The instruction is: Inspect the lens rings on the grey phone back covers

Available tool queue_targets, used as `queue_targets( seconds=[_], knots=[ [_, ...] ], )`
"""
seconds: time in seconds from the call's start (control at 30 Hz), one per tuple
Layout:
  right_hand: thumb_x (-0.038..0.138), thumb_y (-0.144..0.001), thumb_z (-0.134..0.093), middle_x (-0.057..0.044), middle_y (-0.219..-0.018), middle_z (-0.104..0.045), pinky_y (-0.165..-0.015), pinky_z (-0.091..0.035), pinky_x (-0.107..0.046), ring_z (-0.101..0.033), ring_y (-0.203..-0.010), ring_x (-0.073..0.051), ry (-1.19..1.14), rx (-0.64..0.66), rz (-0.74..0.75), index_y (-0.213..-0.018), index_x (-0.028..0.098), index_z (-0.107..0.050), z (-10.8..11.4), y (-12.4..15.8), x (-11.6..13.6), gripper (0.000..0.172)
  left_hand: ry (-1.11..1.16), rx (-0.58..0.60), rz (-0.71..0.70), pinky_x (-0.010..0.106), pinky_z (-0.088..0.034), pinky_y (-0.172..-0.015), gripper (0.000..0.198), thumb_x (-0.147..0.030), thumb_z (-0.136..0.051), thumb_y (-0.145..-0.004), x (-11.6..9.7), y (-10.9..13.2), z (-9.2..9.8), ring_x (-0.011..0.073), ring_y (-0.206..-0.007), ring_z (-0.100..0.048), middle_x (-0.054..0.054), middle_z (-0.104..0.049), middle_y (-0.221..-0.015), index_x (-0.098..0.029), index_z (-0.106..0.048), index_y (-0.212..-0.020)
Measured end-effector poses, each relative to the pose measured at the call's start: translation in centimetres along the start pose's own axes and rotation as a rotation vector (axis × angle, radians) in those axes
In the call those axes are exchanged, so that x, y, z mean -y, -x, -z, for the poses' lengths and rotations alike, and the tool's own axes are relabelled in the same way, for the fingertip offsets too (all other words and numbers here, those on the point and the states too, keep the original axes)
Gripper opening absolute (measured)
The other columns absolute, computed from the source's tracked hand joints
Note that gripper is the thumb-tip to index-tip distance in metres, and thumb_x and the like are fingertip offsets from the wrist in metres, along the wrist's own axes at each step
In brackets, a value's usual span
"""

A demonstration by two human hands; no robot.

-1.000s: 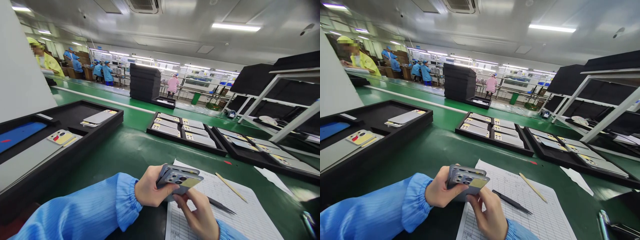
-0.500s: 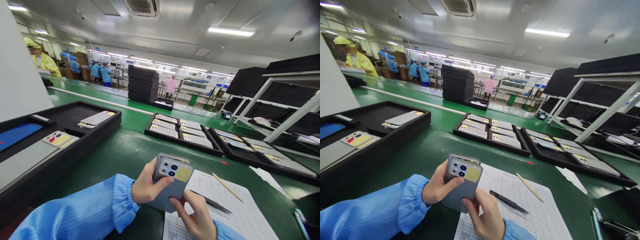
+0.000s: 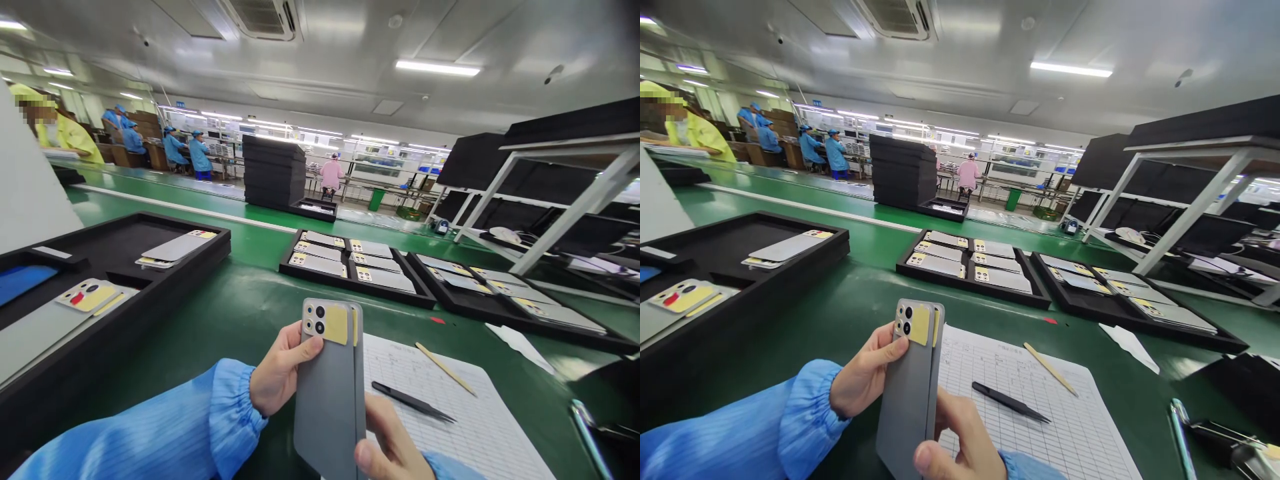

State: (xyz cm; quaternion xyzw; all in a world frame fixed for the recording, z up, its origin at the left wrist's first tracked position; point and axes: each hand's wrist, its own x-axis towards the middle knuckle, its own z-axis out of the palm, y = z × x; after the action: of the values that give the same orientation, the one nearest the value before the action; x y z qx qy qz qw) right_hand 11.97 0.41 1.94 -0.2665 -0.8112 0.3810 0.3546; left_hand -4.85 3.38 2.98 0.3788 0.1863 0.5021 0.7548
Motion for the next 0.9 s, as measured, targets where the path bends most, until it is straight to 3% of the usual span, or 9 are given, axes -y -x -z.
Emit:
queue_targets(
  seconds=[0.1,0.33,0.57,0.9],
  knots=[
    [0.061,-0.079,-0.032,-0.005,-0.063,-0.057,-0.047,-0.043,-0.022,-0.051,-0.053,-0.014,-0.045,0.035,-0.079,-0.083,0.016,-0.061,-0.08,-0.07,0.03,0.053,0.014,0.007,0.010,0.023,-0.050,-0.065,0.019,-0.017,-0.051,-0.082,-0.08,0.08,-0.11,0.0124,-0.070,-0.063,0.008,-0.068,-0.088,-0.013,-0.060,-0.098],
    [0.063,-0.076,-0.037,-0.002,-0.056,-0.048,-0.053,-0.040,-0.025,-0.044,-0.054,-0.014,0.028,-0.089,-0.250,-0.069,0.017,-0.059,-0.30,0.73,0.07,0.052,-0.011,-0.034,0.008,0.024,-0.048,-0.073,0.019,-0.018,-0.053,-0.081,-0.23,0.03,-0.35,0.0148,-0.081,-0.062,0.008,-0.067,-0.093,-0.014,-0.059,-0.098],
    [0.044,-0.086,-0.037,-0.002,-0.057,-0.051,-0.044,-0.038,-0.020,-0.047,-0.047,-0.010,-0.211,0.019,-0.307,-0.076,0.014,-0.057,-0.36,0.44,-0.23,0.037,-0.177,-0.162,-0.021,0.021,-0.048,-0.064,0.019,-0.025,-0.059,-0.077,-0.39,0.29,-0.45,0.0112,-0.069,-0.061,0.005,-0.068,-0.084,-0.014,-0.060,-0.093],
    [0.046,-0.084,-0.040,-0.003,-0.057,-0.051,-0.045,-0.034,-0.020,-0.045,-0.051,-0.011,-0.323,0.034,-0.330,-0.070,0.012,-0.058,-0.38,0.68,-0.49,0.041,-0.276,-0.235,-0.036,0.020,-0.046,-0.061,0.021,-0.028,-0.064,-0.071,-0.18,0.31,-0.10,0.0118,-0.066,-0.059,0.002,-0.068,-0.079,-0.016,-0.062,-0.088]
  ],
)
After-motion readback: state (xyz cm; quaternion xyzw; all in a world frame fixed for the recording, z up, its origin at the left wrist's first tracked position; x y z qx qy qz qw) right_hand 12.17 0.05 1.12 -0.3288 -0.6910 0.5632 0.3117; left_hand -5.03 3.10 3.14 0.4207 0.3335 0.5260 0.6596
